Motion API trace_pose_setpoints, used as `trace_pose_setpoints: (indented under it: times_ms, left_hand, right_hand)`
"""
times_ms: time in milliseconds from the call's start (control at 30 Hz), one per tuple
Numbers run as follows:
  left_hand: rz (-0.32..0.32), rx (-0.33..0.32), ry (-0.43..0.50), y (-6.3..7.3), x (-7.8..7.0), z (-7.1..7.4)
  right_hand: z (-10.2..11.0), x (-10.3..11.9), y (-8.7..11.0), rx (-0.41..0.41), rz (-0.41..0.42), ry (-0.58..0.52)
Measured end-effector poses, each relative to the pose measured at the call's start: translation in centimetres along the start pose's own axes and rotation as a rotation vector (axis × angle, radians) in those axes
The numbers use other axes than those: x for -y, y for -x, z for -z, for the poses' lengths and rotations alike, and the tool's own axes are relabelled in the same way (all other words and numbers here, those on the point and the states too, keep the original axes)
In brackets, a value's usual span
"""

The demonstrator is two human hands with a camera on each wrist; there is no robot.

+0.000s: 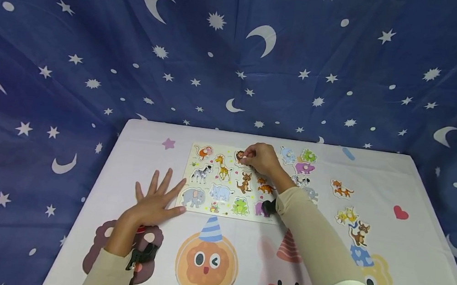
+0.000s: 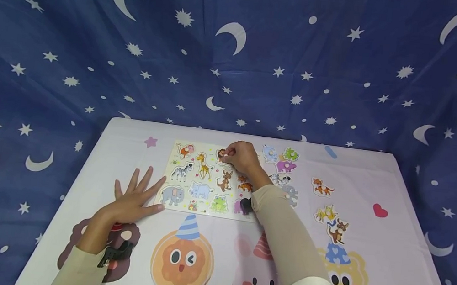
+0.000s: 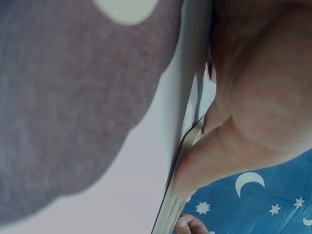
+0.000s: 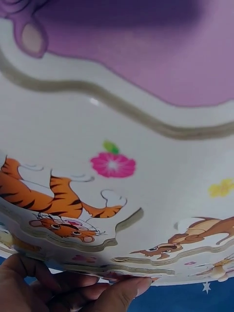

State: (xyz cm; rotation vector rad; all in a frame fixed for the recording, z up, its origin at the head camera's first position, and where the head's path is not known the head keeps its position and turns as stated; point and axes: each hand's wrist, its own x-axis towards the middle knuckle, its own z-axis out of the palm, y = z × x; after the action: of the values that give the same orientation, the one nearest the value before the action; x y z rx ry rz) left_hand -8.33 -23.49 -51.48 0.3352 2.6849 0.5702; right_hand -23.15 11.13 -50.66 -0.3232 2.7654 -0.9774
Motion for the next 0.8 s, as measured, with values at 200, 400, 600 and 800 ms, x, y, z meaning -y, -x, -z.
trace_pose_setpoints:
  times_ms: [200, 400, 600, 800]
  left_hand:
    - [-0.020, -0.026, 0.025, 0.07, 0.09, -0.12]
    - [-0.023, -0.024, 0.017, 0.07, 0.06, -0.08]
    - [-0.020, -0.012, 0.013, -0.02, 0.11, -0.07]
    - [-0.010, -0.001, -0.003, 0.04, 0.13, -0.04]
  right_hand:
    - [0.06, 0.27, -0.03, 0.029, -0.004, 0.028]
    - [0.09, 0.41, -0.34, 0.045, -0.024, 0.033]
    - [0.14, 0.58, -0.37, 0.044, -0.031, 0.029]
    - [0.11, 0.58, -0.39, 0.041, -0.032, 0.041]
